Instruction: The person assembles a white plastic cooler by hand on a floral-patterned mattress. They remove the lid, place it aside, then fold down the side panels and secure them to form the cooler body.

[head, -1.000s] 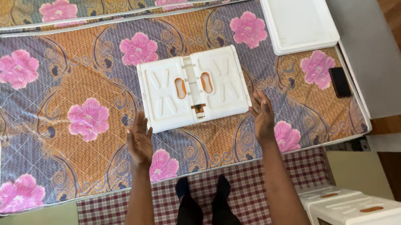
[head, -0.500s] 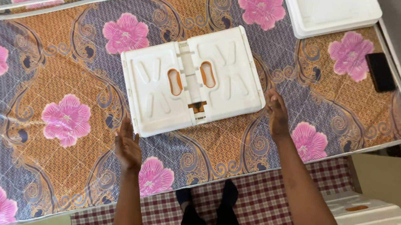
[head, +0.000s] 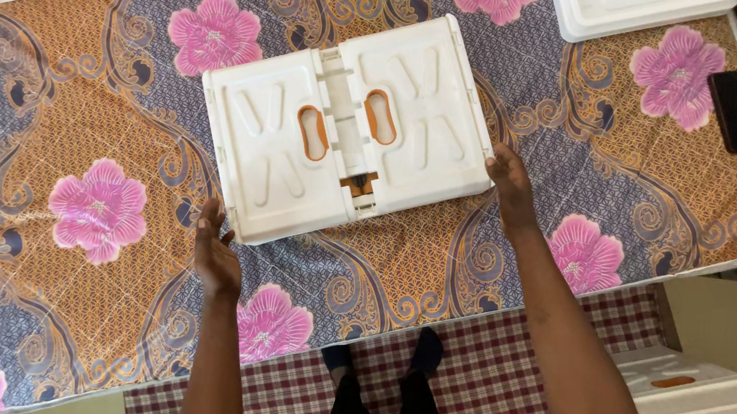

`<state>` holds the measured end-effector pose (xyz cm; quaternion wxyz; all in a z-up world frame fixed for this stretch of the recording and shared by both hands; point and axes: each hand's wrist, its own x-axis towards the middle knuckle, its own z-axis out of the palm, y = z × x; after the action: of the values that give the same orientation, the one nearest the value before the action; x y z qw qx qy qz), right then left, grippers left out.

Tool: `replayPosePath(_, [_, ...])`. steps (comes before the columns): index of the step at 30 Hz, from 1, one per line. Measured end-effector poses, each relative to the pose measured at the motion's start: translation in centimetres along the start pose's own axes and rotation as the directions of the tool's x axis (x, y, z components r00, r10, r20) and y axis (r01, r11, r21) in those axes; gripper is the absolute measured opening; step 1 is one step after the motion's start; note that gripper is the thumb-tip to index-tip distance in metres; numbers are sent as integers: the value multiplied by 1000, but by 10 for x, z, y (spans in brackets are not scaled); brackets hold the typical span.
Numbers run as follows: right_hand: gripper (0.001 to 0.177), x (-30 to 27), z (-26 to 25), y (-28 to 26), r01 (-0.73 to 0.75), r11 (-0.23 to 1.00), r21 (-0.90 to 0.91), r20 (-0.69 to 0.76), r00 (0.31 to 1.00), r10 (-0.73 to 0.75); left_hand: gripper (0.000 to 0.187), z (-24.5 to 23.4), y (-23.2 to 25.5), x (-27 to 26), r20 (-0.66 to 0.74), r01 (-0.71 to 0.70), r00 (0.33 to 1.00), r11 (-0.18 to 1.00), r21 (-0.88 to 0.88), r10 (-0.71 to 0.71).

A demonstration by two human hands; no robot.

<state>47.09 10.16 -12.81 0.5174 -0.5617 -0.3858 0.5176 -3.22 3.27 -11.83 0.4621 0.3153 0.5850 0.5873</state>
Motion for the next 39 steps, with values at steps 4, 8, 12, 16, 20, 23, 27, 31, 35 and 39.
replayPosePath(4, [64, 1, 4, -1, 72, 996, -53, 35, 997, -70, 53, -3, -12, 8, -81, 42, 996, 998, -38, -45])
replayPosePath(8, [61, 3, 11, 4, 152, 965, -215, -16, 987, -159, 49, -2, -27, 14, -81, 21, 996, 996, -87, -28])
replayPosePath(12, [71, 0, 17, 5, 123, 915, -385, -59, 986, -158, 61, 0, -34, 16, -44, 48, 998, 997, 54, -46])
replayPosePath(16, [74, -7, 16, 7, 79, 890, -449, -102, 985, -139, 63, 3, -33, 12, 16, 101, 995, 994, 40, -102])
replayPosePath(20, [63, -3, 14, 11, -49, 982, -180, -63, 997, 39, 64, 6, -29, 11, 17, 216, 976, 971, 99, -219])
replayPosePath(23, [63, -2, 15, 18, -59, 995, -77, -131, 990, 48, 67, 5, -28, 7, 29, 250, 968, 968, 1, -250])
replayPosePath(27, [60, -8, 14, 22, -121, 990, -71, -197, 975, 105, 65, 6, -30, 7, -6, 292, 956, 956, -22, -292])
replayPosePath(31, [57, -31, 10, 23, -136, 989, -59, -201, 972, 122, 63, -1, -29, -1, -46, 341, 939, 940, -9, -341])
replayPosePath(35, [54, -61, 6, 31, -180, 981, -79, -261, 953, 153, 60, -11, -25, -24, -83, 357, 930, 934, -26, -358])
replayPosePath(39, [51, -87, 2, 46, -168, 979, -113, -278, 952, 131, 59, -15, -25, -46, -114, 346, 928, 934, -83, -354])
